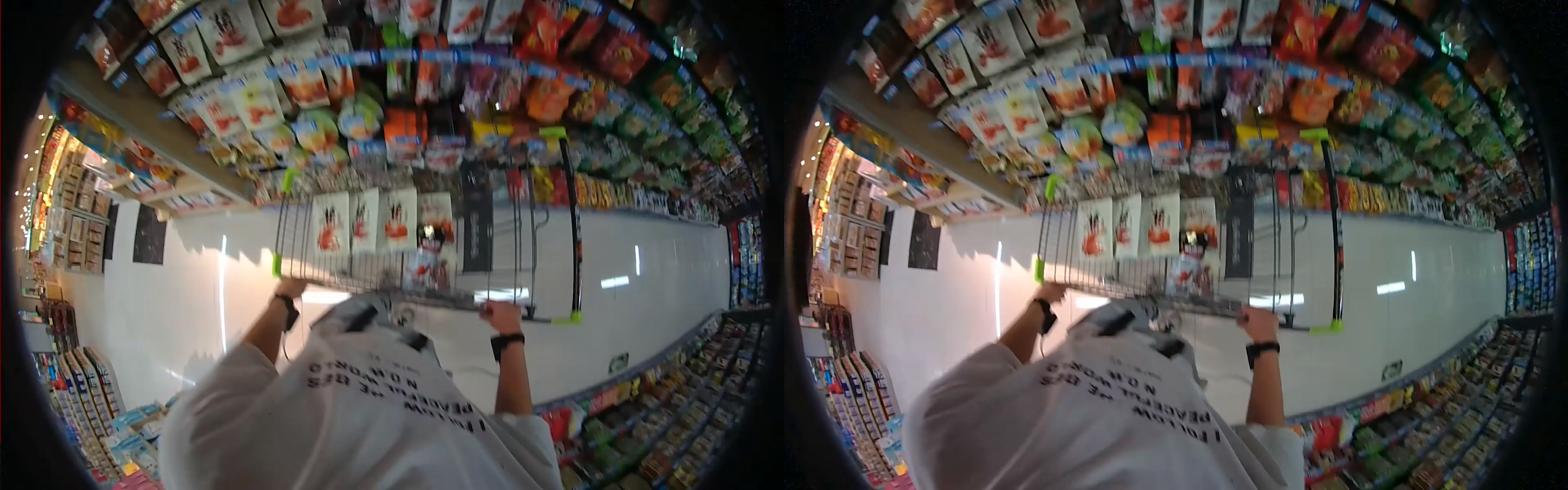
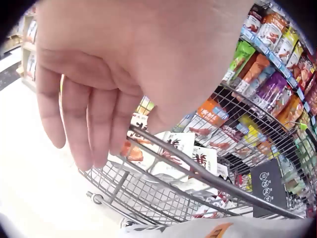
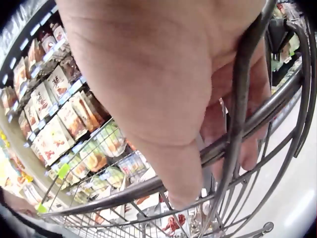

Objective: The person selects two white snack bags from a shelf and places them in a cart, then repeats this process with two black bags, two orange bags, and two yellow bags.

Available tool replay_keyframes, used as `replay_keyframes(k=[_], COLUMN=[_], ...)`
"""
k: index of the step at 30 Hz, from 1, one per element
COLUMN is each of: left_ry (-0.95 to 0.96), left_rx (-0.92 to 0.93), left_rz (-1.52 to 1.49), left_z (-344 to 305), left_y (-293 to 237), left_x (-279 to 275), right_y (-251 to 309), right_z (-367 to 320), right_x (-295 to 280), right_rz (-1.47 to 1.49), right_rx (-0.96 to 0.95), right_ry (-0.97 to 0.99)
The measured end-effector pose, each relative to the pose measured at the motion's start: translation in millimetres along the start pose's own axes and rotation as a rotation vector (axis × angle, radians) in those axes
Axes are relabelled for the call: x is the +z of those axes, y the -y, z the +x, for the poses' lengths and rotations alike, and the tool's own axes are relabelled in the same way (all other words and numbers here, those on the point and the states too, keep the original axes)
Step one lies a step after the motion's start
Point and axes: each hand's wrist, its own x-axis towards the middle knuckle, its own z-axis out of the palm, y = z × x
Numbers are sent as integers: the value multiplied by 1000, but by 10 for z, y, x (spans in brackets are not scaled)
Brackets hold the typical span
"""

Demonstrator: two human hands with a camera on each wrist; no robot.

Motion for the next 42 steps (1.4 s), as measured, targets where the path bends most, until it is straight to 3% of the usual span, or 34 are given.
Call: replay_keyframes(k=[1, 2, 3, 4, 6, 8, 9, 10, 11, 13, 14, 15, 16, 17, 18, 19, 20, 22, 23, 24, 25, 26, 27, 28, 31, 33, 34, 35, 36, 37, 38, 40, 41, 42], left_ry=[-201, -284, -353, -417, -390, -75, -44, 64, 114, -19, 21, 202, 281, 264, 197, 56, -182, -431, -550, -670, -725, -655, -619, -631, -614, -642, -632, -752, -857, -845, -841, -748, -752, -731], left_rx=[10, -70, -221, -212, -101, -89, -156, -32, -57, -209, -180, -146, 71, -12, -95, 99, 392, 386, 481, 569, 698, 717, 887, 1004, 1216, 1217, 1200, 1208, 1215, 1162, 1111, 1145, 1038, 1188], left_rz=[753, 641, 218, 274, 401, 797, 776, 832, 826, 568, 579, 616, 726, 482, 444, 452, 17, -40, -93, -146, -224, -321, -568, -583, -638, -566, -524, -321, -115, -127, -128, -213, -284, -338], left_z=[-143, -490, -1010, -1146, -1005, -602, -706, -389, -308, -151, -307, -132, 384, 232, -36, 119, 1, -31, -83, -195, -386, -408, -599, -649, -381, -66, 143, 445, 673, 773, 857, 1085, 1272, 1064], left_y=[-411, -991, -1856, -2164, -2092, -1744, -1980, -1588, -1606, -1641, -1975, -1950, -1350, -1666, -2206, -2186, -2440, -3187, -3585, -4037, -4494, -4802, -5244, -5558, -6308, -6714, -6834, -6970, -7106, -7207, -7310, -7384, -7332, -7454], left_x=[-89, -296, -520, -587, -579, -540, -535, -441, -422, -359, -491, -550, -301, -376, -604, -612, -791, -1378, -1721, -2116, -2503, -2814, -3093, -3318, -3783, -3953, -4084, -4160, -4153, -4121, -4133, -4174, -4218, -4127], right_y=[-23, 25, -30, -86, 101, 178, 100, -78, -173, -219, -343, -295, -354, -122, -259, -131, 41, 551, 634, 1006, 1272, 1572, 1668, 1977, 2510, 2685, 2783, 2812, 2862, 2912, 2964, 3020, 3057, 3066], right_z=[-23, 9, 97, 154, 124, 187, 242, 259, 293, 334, 389, 393, 482, 549, 708, 937, 1097, 1560, 1884, 2139, 2445, 2706, 3085, 3255, 3878, 4414, 4549, 4637, 4701, 4681, 4740, 5147, 5069, 4716], right_x=[-31, -21, 154, 361, 365, 333, 371, 497, 549, 522, 687, 648, 716, 281, 349, 13, -263, -1140, -1417, -1967, -2450, -2902, -3257, -3703, -4570, -4738, -4820, -4879, -4926, -4935, -4914, -4722, -4728, -4815], right_rz=[-16, -23, -111, -201, -74, -211, -215, -279, -361, -346, -367, -313, -375, -153, -36, 58, 158, 163, 238, 59, 208, 176, 196, 290, 556, 981, 865, 750, 843, 854, 965, 1041, 1097, 1028], right_rx=[45, 82, 86, 93, 138, 180, 251, 218, 234, 261, 230, 207, 232, 129, 4, -81, -164, -90, -134, -310, -393, -410, -472, -629, -642, -701, -807, -885, -942, -865, -835, -898, -870, -700], right_ry=[-12, -44, -108, -166, -136, -154, -110, -109, -148, -63, -83, -49, 106, 376, 455, 535, 625, 402, 113, -210, -310, -470, -504, -609, -666, -508, -601, -705, -735, -746, -605, -587, -508, -521])
